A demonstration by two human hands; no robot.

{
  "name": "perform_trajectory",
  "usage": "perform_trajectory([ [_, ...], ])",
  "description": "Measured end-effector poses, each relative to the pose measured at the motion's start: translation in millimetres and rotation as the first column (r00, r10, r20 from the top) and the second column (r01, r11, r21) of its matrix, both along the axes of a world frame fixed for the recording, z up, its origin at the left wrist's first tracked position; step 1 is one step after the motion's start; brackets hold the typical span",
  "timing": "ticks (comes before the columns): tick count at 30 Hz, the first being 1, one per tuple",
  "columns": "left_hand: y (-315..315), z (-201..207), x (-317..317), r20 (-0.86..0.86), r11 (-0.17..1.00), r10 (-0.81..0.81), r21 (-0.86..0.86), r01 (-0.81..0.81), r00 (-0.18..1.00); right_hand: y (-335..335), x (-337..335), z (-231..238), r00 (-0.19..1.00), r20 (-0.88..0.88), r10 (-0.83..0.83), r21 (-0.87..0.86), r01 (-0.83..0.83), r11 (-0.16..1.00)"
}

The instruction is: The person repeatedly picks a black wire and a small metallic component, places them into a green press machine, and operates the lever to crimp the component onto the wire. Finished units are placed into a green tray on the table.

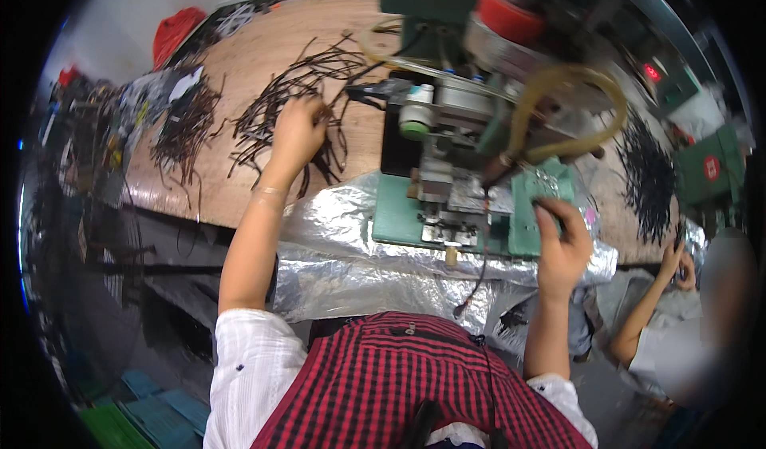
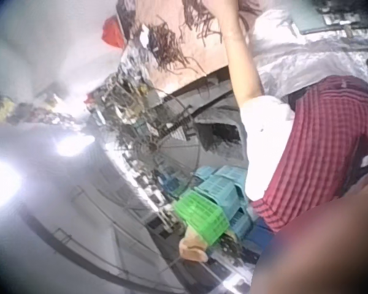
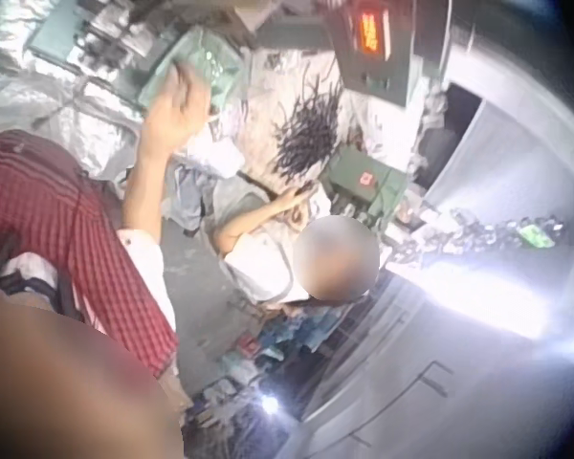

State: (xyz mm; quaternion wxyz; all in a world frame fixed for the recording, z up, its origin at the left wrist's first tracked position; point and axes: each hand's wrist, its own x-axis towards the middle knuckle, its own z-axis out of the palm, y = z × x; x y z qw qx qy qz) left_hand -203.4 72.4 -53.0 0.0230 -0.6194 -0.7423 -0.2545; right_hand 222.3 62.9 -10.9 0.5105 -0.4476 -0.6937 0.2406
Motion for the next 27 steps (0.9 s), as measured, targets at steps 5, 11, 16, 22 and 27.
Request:
perform_trajectory([
  [5, -55, -14, 15, -0.488, 0.977, -0.146, -0.209, 0.047, 0.860, 14, -65, 3, 0.929, -0.349, 0.121, -0.048, -0.146, 0.988],
  [11, -34, -34, -12, -0.431, 0.950, -0.262, 0.042, 0.309, 0.864, 4, -76, 9, 0.821, -0.552, 0.146, -0.102, -0.240, 0.965],
  [16, -24, -33, -1, -0.369, 0.946, -0.114, 0.243, 0.215, 0.922, -17, -83, 40, 0.723, -0.663, 0.196, -0.173, -0.403, 0.899],
  [22, -25, -30, 7, 0.433, 0.847, -0.152, 0.520, -0.109, 0.889, -12, -90, 41, 0.875, -0.439, 0.206, -0.200, -0.319, 0.927],
  [27, -63, 79, 121, 0.617, 0.689, -0.524, 0.712, -0.133, 0.588, 19, -40, 1, 0.985, -0.165, -0.045, 0.185, 0.076, 0.980],
])
